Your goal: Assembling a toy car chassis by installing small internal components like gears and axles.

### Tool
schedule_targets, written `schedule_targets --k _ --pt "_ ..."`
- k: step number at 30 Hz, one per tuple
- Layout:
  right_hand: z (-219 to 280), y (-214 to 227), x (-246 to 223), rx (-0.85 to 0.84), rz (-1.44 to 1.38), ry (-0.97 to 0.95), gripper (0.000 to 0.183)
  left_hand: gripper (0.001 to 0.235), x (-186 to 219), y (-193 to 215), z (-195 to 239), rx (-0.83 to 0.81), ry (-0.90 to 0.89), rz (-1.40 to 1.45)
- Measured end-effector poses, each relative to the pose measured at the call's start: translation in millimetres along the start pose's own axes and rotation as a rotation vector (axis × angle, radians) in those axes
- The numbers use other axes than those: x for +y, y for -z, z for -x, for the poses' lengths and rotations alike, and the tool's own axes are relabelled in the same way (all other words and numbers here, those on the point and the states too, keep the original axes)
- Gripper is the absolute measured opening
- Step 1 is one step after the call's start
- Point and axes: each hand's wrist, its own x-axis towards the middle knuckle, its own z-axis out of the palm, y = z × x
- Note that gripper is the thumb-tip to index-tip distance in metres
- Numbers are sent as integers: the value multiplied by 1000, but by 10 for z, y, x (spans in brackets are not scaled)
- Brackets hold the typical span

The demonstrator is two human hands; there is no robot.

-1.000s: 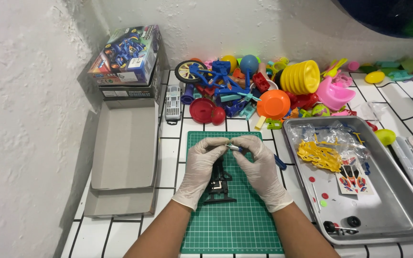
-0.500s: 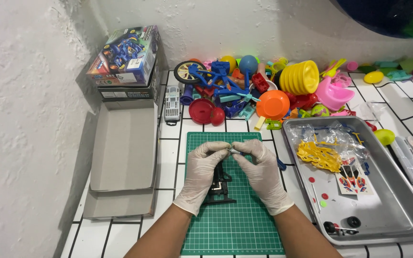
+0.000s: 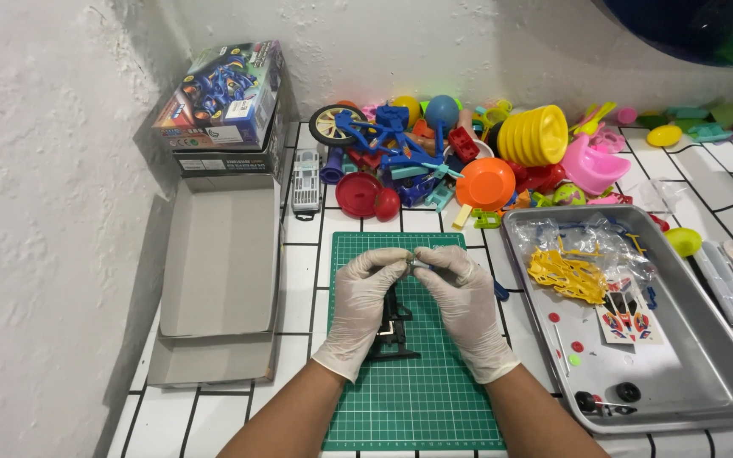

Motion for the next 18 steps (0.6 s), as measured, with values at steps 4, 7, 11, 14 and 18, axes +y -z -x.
schedule_targets --k 4,7,11,14,18 --pt "-36 29 54 -8 -26 -28 23 16 -35 -10 -31 -7 -16 11" --pt "-32 35 24 -19 -34 -53 25 17 -75 -4 -34 -23 -4 39" --pt "-47 20 18 -1 -100 -132 39 20 -116 21 -55 -48 1 50" --pt "-48 28 -33 1 -55 -129 35 24 -117 17 -57 -78 1 4" --pt "-60 75 -1 3 -21 -131 33 20 16 -35 -1 -114 34 -3"
